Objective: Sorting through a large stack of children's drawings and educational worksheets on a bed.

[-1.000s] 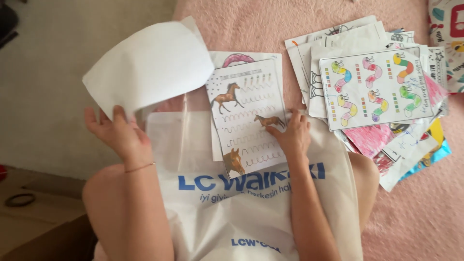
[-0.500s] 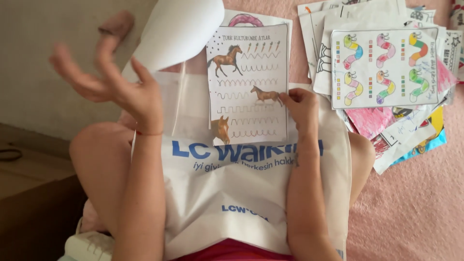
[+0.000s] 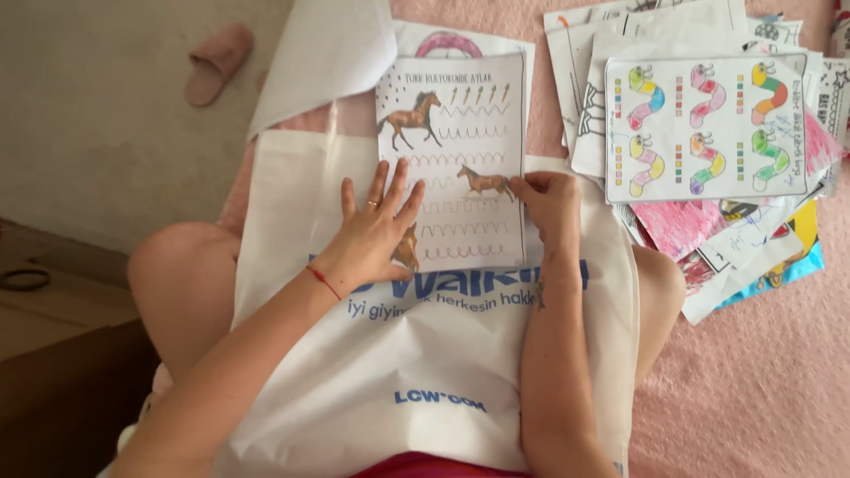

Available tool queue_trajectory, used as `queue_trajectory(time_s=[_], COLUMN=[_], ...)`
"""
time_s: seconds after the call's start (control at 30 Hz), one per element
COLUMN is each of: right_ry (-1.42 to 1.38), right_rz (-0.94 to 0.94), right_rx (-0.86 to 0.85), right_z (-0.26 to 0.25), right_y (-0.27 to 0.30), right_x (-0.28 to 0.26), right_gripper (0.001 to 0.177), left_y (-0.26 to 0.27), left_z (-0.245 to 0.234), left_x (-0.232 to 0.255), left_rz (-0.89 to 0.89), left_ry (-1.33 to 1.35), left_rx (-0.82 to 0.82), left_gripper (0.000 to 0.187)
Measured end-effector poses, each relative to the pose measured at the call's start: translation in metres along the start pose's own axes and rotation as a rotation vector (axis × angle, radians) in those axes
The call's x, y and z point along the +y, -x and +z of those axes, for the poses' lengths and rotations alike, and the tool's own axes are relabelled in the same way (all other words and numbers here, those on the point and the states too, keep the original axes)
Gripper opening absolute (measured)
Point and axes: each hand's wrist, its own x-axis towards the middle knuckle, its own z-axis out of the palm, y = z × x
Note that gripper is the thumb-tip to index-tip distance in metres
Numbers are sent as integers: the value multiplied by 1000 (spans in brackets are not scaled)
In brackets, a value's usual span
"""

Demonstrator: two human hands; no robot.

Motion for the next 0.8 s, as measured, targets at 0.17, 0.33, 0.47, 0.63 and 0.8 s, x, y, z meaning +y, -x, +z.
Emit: queue_trajectory(time_s=[0.17, 0.33, 0.47, 0.63, 0.8], right_ry=[41, 0, -137, 8, 89], right_rz=[20, -82, -35, -7, -109], right_rx=[-20, -99, -181, -157, -78], right_z=[3, 5, 7, 7, 7], right_y=[-10, -31, -41, -33, -25], right_x=[7, 49, 63, 48, 40], right_gripper=[23, 19, 18, 24, 39], left_y=[-5, -5, -9, -22, -32], left_z=[13, 21, 18, 57, 60], left_x=[-1, -27, -50, -60, -52], left_rz=[-65, -39, -150, -199, -258], left_ry=[60, 22, 44, 24, 261], left_rx=[73, 126, 143, 315, 472], left_gripper=[143, 140, 136, 115, 73])
